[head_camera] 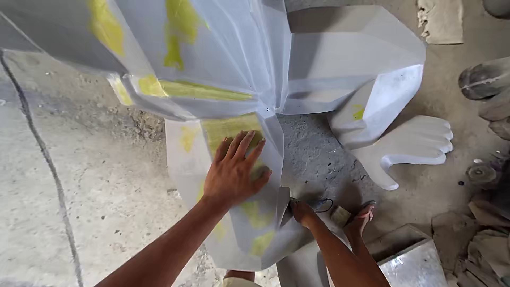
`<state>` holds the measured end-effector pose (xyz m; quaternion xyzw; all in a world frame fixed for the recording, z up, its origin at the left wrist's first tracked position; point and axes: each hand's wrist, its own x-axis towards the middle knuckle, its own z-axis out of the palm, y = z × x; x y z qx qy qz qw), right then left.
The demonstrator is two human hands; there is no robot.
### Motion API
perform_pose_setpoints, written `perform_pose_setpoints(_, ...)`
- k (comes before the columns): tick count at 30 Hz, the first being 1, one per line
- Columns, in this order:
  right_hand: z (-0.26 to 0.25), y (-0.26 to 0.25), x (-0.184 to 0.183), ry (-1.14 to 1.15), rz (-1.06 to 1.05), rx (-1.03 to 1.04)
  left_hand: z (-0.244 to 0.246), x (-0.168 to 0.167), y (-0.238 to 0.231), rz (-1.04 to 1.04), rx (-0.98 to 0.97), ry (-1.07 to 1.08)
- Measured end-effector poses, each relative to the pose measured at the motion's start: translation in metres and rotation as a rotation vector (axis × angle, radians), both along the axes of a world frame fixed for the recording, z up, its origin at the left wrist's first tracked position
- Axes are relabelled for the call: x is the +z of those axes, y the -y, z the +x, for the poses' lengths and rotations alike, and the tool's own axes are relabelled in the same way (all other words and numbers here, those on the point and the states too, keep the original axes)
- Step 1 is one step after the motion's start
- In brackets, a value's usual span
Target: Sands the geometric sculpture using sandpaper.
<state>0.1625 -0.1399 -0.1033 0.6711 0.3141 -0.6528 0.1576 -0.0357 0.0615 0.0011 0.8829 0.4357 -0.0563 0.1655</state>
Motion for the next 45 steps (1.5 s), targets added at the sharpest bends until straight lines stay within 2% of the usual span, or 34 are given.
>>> perform_pose_setpoints(2,-0.023,0.007,0.032,0.056,0.062,0.005,0.001,0.004,0.003,-0.012,0.009,-0.022)
perform_pose_setpoints(4,-0.046,0.024,0.081,0.159,0.253,-0.125,0.003,0.002,-0.003,0.018,0.025,-0.032)
perform_pose_setpoints(6,-0.058,0.062,0.097,0.24,0.445,-0.135,0.001,0.003,0.003,0.007,0.011,-0.055)
perform_pose_setpoints(8,-0.036,0.061,0.062,0.257,0.412,-0.054,0.004,0.006,0.005,0.014,-0.011,-0.075)
perform_pose_setpoints(11,0.012,0.029,-0.011,0.079,0.051,0.055,0.006,0.006,0.0,0.043,-0.021,-0.107)
perform_pose_setpoints(12,0.011,0.024,-0.011,0.042,0.009,0.056,0.005,0.006,0.001,0.039,-0.02,-0.118)
perform_pose_setpoints(13,0.001,0.024,0.007,0.041,0.035,0.032,0.005,0.007,0.002,0.03,-0.022,-0.13)
perform_pose_setpoints(15,-0.025,0.03,0.061,0.119,0.19,-0.05,0.005,0.006,-0.001,0.03,-0.034,-0.137)
perform_pose_setpoints(16,-0.032,0.036,0.075,0.164,0.291,-0.062,0.005,0.004,-0.002,0.042,-0.038,-0.143)
perform_pose_setpoints(18,-0.027,0.052,0.062,0.2,0.384,-0.038,0.004,0.006,0.003,0.029,-0.041,-0.172)
perform_pose_setpoints(19,-0.013,0.051,0.04,0.196,0.35,-0.018,0.005,0.006,0.002,0.034,-0.046,-0.175)
perform_pose_setpoints(21,0.005,0.039,0.007,0.125,0.124,0.017,0.003,0.006,0.0,0.045,-0.047,-0.174)
perform_pose_setpoints(22,-0.001,0.037,0.012,0.117,0.075,-0.015,0.002,0.006,0.0,0.044,-0.046,-0.174)
perform_pose_setpoints(23,-0.014,0.037,0.031,0.143,0.115,-0.074,0.003,0.004,-0.001,0.049,-0.048,-0.166)
perform_pose_setpoints(25,-0.046,0.051,0.078,0.213,0.324,-0.162,0.005,0.003,0.001,0.049,-0.05,-0.159)
perform_pose_setpoints(26,-0.054,0.061,0.082,0.251,0.452,-0.157,0.005,0.004,0.0,0.049,-0.05,-0.164)
perform_pose_setpoints(28,-0.05,0.075,0.065,0.294,0.562,-0.112,0.005,0.007,0.001,0.032,-0.049,-0.172)
perform_pose_setpoints(30,-0.041,0.068,0.051,0.285,0.43,-0.07,0.006,0.007,-0.002,0.04,-0.052,-0.168)
perform_pose_setpoints(31,-0.041,0.061,0.059,0.251,0.375,-0.067,0.006,0.007,-0.002,0.041,-0.053,-0.169)
perform_pose_setpoints(33,-0.044,0.06,0.075,0.253,0.505,-0.064,0.008,0.005,-0.004,0.046,-0.062,-0.165)
perform_pose_setpoints(35,-0.036,0.073,0.061,0.253,0.642,-0.006,0.006,0.005,-0.004,0.034,-0.052,-0.174)
perform_pose_setpoints(37,-0.03,0.069,0.053,0.23,0.511,0.051,0.006,0.007,-0.003,0.015,-0.051,-0.186)
perform_pose_setpoints(38,-0.032,0.06,0.06,0.214,0.459,0.039,0.007,0.007,-0.005,0.015,-0.051,-0.184)
perform_pose_setpoints(41,-0.042,0.067,0.078,0.225,0.612,-0.019,0.006,0.005,-0.007,0.031,-0.061,-0.165)
perform_pose_setpoints(43,-0.032,0.088,0.052,0.249,0.575,-0.04,0.005,0.006,-0.003,0.012,-0.055,-0.172)
perform_pose_setpoints(45,-0.015,0.09,0.004,0.267,0.306,-0.1,0.005,0.005,-0.005,0.026,-0.049,-0.158)
